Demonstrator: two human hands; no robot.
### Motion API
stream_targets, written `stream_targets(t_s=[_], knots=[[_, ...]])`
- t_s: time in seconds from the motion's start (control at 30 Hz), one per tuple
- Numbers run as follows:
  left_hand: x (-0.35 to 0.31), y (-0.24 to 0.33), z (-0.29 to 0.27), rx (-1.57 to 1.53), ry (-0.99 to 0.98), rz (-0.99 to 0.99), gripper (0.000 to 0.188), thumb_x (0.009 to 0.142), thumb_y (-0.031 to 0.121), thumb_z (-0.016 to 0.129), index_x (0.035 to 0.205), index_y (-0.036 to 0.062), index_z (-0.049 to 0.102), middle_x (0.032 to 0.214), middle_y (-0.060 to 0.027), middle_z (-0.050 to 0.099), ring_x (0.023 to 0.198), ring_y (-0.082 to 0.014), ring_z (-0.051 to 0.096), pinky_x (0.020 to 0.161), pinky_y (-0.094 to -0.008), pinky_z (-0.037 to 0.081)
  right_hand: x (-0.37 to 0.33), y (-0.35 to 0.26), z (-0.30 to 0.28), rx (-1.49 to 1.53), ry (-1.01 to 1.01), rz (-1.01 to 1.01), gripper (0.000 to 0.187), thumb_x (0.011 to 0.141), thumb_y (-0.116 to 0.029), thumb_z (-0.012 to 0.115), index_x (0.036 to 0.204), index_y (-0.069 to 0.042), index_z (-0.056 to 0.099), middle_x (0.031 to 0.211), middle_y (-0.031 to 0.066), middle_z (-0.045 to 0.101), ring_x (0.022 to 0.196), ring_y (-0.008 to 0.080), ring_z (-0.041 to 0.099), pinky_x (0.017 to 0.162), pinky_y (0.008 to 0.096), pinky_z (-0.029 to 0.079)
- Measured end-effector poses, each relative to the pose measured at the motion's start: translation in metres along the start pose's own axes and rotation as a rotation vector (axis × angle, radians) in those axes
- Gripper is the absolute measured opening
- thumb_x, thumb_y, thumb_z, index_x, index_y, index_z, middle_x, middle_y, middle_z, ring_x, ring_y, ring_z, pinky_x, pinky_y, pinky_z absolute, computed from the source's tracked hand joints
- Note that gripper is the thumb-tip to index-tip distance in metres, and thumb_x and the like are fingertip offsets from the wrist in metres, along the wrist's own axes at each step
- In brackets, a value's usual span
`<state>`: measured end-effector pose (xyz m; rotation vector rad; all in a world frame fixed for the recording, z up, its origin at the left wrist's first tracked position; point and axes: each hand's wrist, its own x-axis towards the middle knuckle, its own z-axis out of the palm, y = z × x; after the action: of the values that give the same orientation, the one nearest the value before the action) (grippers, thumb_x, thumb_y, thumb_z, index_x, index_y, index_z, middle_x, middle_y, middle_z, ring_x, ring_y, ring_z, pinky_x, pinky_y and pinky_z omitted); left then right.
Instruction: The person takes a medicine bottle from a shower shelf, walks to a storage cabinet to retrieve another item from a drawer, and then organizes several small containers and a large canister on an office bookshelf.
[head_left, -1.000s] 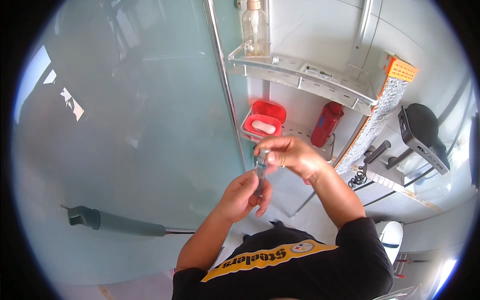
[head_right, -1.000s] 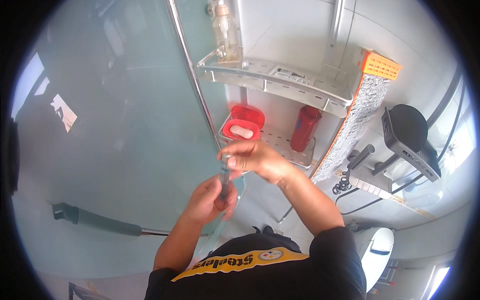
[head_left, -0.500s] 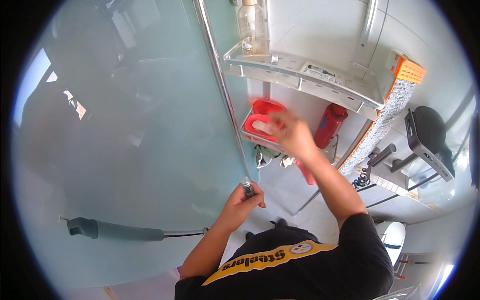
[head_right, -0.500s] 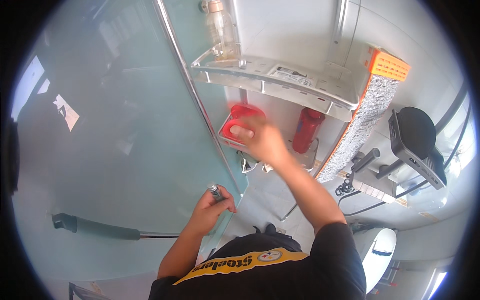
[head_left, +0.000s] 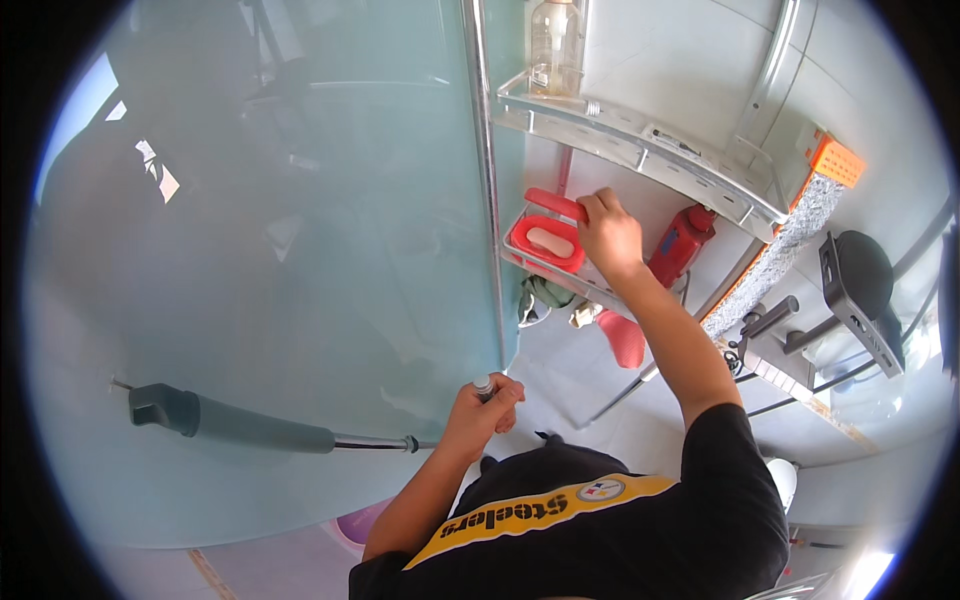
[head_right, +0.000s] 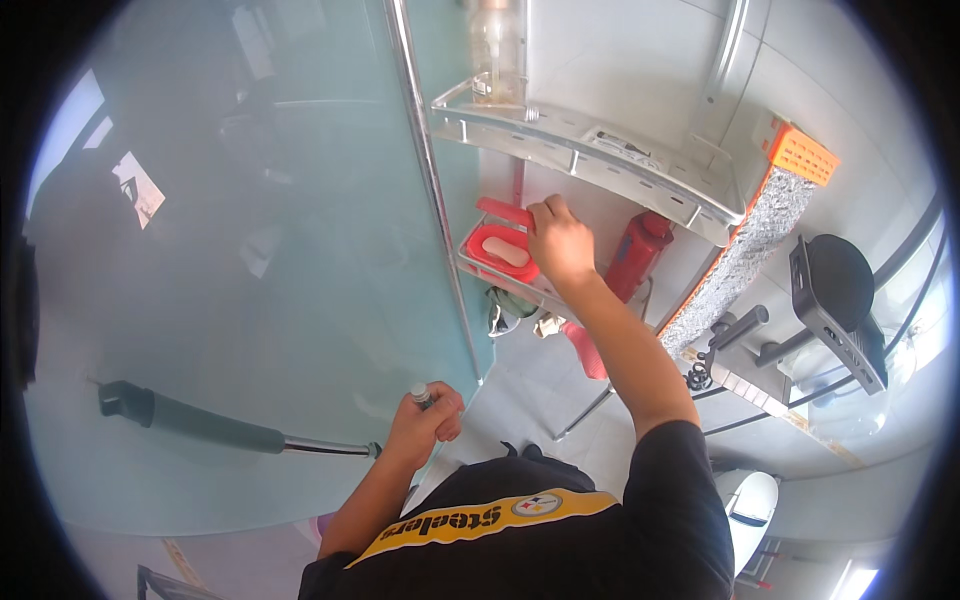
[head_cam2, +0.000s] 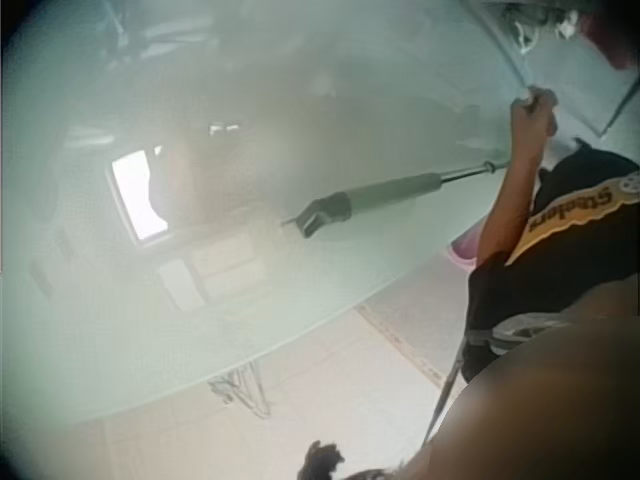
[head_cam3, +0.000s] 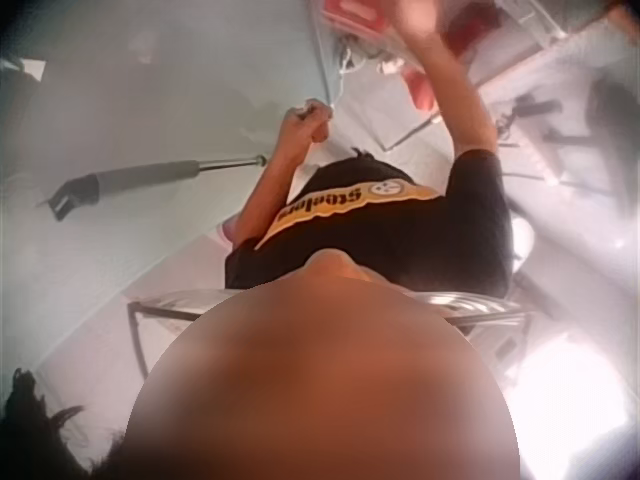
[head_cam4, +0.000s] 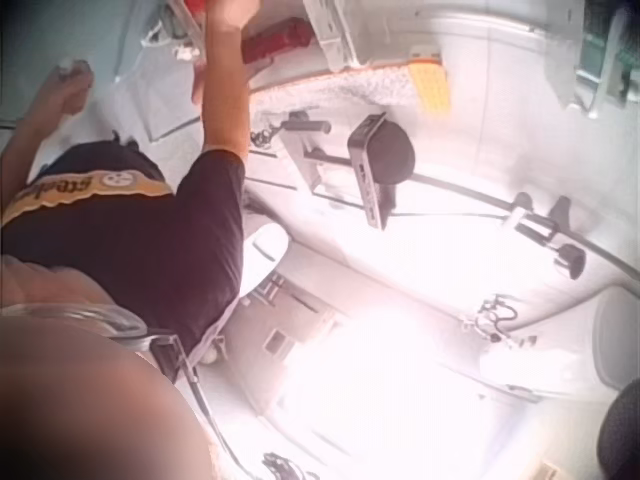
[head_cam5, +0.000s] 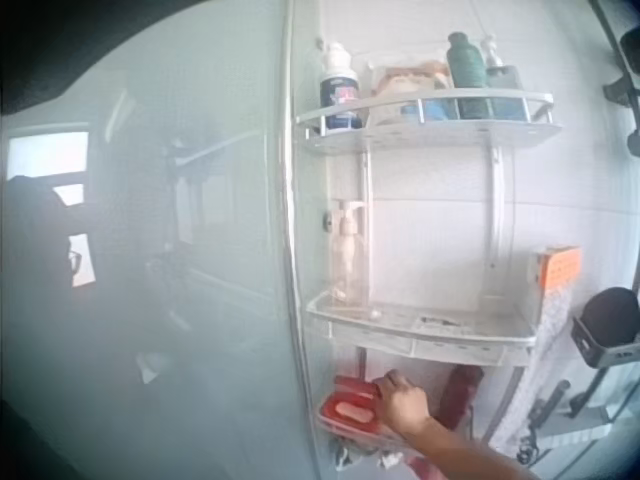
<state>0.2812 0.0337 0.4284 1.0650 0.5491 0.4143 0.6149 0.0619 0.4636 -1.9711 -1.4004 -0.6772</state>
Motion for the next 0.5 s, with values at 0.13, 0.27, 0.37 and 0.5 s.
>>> stream_targets(t_s=[0.13,0.27,0.37,0.5], knots=[[0.006,0.008,0.01,0.107,0.256,0.197,0.039,0.098,0.024,0.064,0.126,-0.0026,0.057,0.092,-0.0078,0.066,0.06,-0.0102,0.047,0.061,-0.0293,0.047,-0.053,-0.067,-0.069,0.339,0.042,-0.128,0.025,0.072,-0.006,0.076,0.095,-0.01,0.069,0.09,0.009,0.063,0.073,0.0278,0.067,0.06,0.0391,0.057],[0.012,0.018,0.005,0.021,0.183,0.301,0.065,0.097,0.022,0.064,0.15,0.0008,0.033,0.135,-0.0163,0.058,0.064,-0.0085,0.048,0.066,-0.0289,0.049,-0.113,-0.107,-0.088,0.506,-0.102,-0.105,0.029,0.069,-0.007,0.079,0.095,-0.009,0.069,0.088,0.0077,0.064,0.076,0.027,0.066,0.061,0.0371,0.057],[0.015,0.029,0.012,0.065,0.189,0.229,0.063,0.096,0.02,0.063,0.148,0.0004,0.035,0.136,-0.018,0.057,0.066,-0.0085,0.05,0.066,-0.0294,0.049,-0.132,-0.112,-0.083,0.552,-0.119,-0.027,0.032,0.068,-0.007,0.079,0.097,-0.007,0.067,0.093,0.0101,0.064,0.085,0.03,0.066,0.071,0.039,0.057],[0.024,0.027,0.011,-0.092,0.185,0.147,0.073,0.089,0.022,0.071,0.149,0.0017,0.035,0.132,-0.0166,0.06,0.066,-0.0103,0.053,0.06,-0.0248,0.044,-0.136,-0.109,-0.09,0.717,-0.262,-0.04,0.049,0.075,-0.01,0.082,0.118,-0.004,0.06,0.117,0.0164,0.06,0.108,0.0326,0.061,0.087,0.0401,0.053]])
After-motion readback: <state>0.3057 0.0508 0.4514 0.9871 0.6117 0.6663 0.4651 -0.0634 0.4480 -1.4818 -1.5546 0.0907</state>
